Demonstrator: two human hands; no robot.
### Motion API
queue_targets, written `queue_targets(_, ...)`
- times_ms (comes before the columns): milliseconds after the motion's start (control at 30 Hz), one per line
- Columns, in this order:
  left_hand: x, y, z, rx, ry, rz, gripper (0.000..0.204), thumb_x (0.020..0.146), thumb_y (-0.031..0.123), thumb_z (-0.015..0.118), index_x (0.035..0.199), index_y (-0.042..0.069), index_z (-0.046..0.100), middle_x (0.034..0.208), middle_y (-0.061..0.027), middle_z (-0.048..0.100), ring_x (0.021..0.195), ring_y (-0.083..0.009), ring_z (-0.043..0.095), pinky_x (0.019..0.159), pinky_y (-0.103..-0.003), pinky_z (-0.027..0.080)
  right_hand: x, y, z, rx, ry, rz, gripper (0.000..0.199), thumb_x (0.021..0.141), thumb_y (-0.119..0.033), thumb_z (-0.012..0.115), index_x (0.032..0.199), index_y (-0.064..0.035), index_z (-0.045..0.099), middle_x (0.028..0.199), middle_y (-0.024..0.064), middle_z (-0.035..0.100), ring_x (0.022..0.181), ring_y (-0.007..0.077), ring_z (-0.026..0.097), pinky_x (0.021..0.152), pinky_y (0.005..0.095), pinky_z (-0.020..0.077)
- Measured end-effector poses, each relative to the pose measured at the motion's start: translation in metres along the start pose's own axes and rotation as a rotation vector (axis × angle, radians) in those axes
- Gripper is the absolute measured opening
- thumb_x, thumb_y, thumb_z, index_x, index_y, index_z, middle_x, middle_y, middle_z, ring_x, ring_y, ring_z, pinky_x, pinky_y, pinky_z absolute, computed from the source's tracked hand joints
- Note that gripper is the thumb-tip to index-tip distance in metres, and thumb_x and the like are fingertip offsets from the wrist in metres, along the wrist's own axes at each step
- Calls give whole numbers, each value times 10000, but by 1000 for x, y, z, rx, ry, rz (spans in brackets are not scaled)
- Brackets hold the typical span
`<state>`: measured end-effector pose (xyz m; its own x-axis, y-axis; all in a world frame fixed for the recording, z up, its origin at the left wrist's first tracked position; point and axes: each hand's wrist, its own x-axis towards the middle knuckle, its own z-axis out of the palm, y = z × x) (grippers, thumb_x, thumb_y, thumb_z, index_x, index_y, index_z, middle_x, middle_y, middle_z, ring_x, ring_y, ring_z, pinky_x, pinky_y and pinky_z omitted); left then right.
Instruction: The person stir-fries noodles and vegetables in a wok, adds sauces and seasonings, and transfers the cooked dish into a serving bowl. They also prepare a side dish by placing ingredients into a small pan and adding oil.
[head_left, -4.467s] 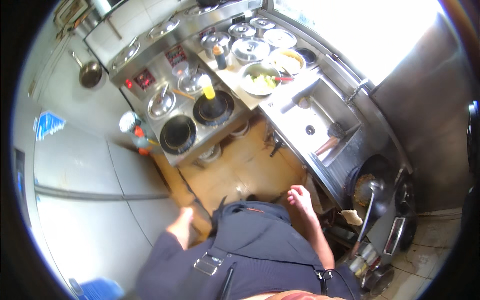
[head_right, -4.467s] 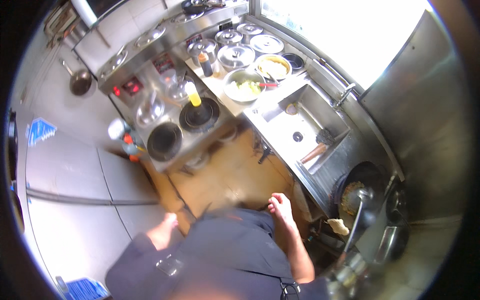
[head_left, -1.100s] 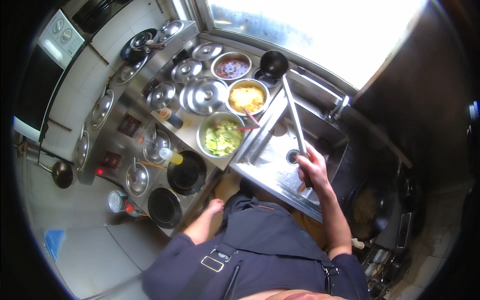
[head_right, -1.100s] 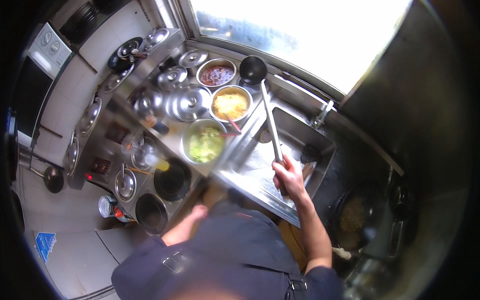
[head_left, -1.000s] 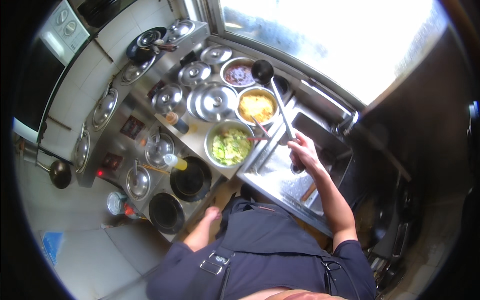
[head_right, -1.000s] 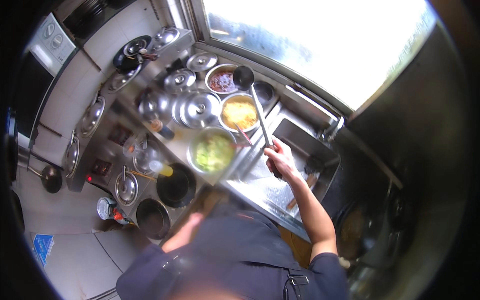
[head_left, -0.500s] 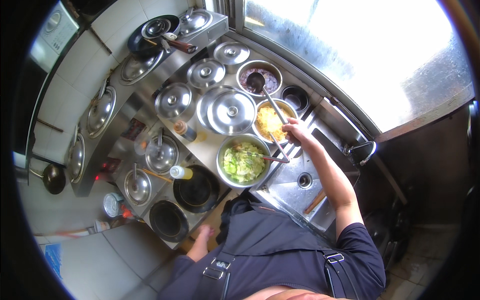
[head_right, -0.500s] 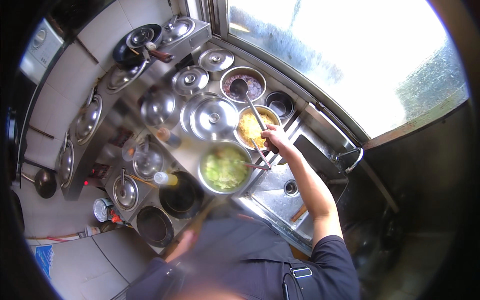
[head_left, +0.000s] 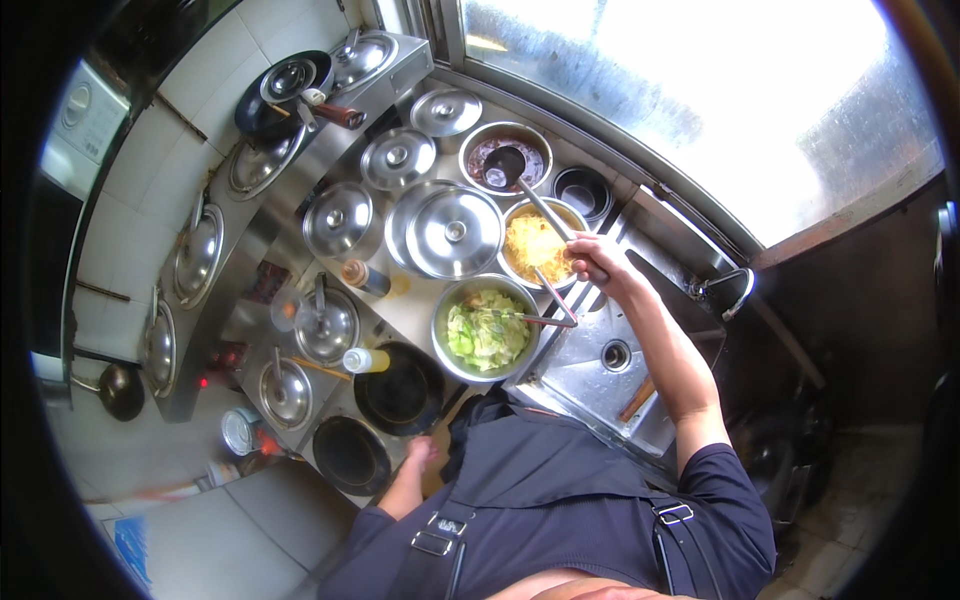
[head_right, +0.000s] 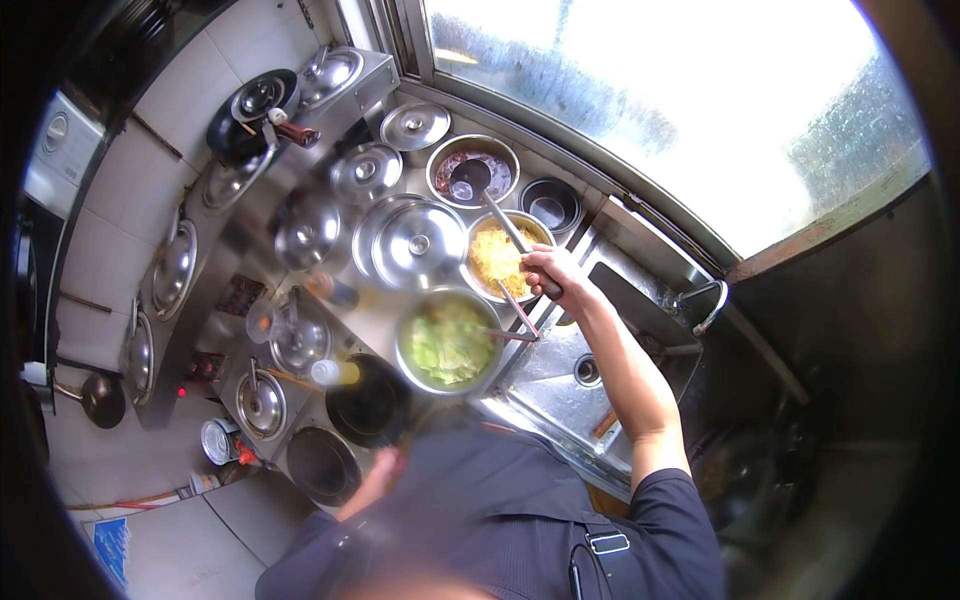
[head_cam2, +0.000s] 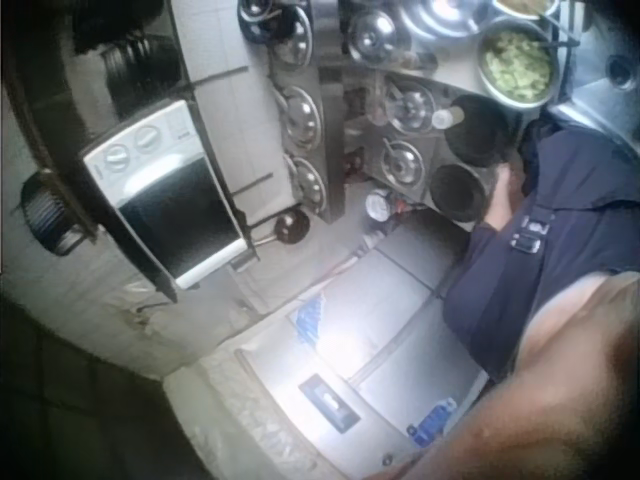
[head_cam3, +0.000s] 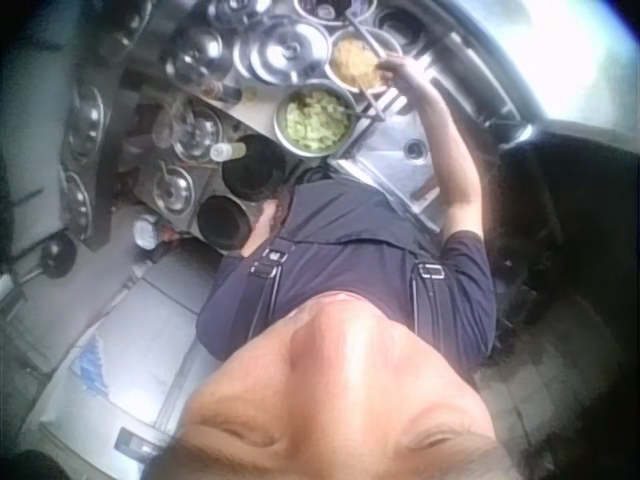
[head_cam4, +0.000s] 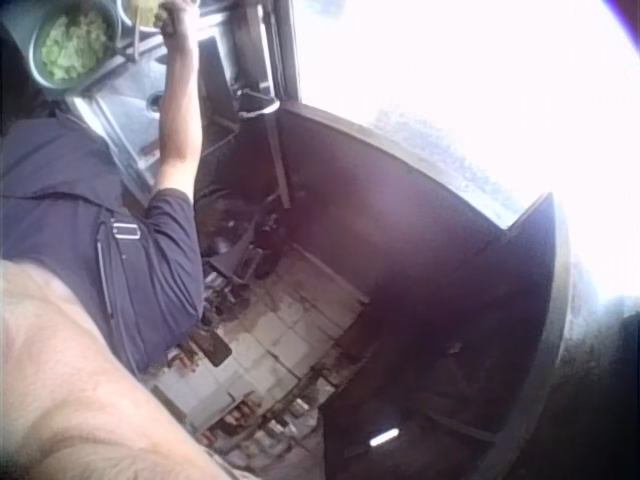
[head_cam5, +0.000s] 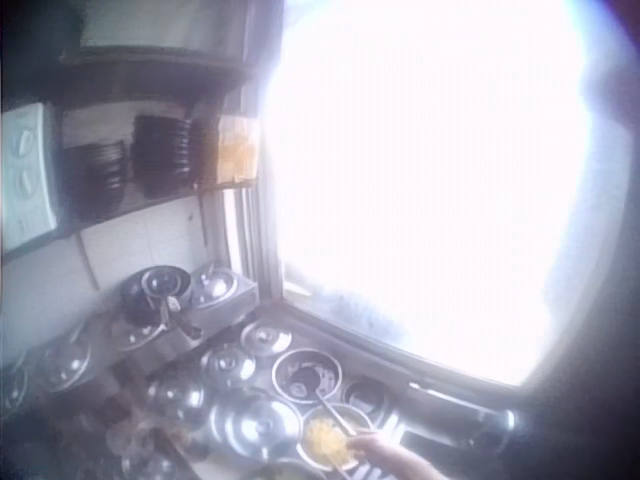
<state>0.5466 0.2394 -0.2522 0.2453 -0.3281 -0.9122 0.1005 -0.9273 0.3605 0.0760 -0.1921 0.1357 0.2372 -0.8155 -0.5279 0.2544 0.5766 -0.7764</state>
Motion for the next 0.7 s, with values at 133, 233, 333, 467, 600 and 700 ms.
queue_targets(133,18,-10,4,75,-53,-39,257,1005,215,569,1146,35,687,1043,-145,725,903,-273,723,742,-424,617,-64,-10,-17,278,-16,29,120,991,-85,640,1061,-42,553,868,75,661,539,49,529,419,217,441)
queue_targets(233,29,-2,4,178,-97,-40,217,991,198,573,1058,48,715,982,-147,727,859,-250,714,705,-405,588,-148,-2,-38,457,-56,-46,69,1020,-58,586,1055,-34,532,916,93,656,498,44,461,386,204,376)
queue_targets(333,39,29,6,292,-190,0,209,987,195,579,1045,48,717,968,-147,727,846,-248,712,698,-403,584,-249,23,-53,564,-64,-177,161,1045,-71,573,1189,-6,541,968,108,617,502,52,455,378,207,373)
queue_targets(467,56,93,29,511,-304,2,200,981,190,586,1028,49,719,951,-146,728,828,-246,710,688,-401,580,-391,79,-54,632,181,-351,541,1010,-95,612,1500,46,430,972,109,584,545,62,524,414,206,400)
queue_targets(600,67,133,70,693,-351,15,190,976,186,593,1010,50,721,933,-145,729,810,-243,708,679,-398,576,-499,149,-38,670,576,-546,692,983,-40,602,1618,4,330,998,113,599,528,72,515,423,231,443)
queue_targets(700,66,140,96,762,-362,56,183,972,183,599,997,50,723,920,-144,730,797,-241,706,672,-396,572,-547,193,-43,596,860,-593,695,982,-24,590,1624,-9,324,1018,103,610,634,86,574,499,230,505)
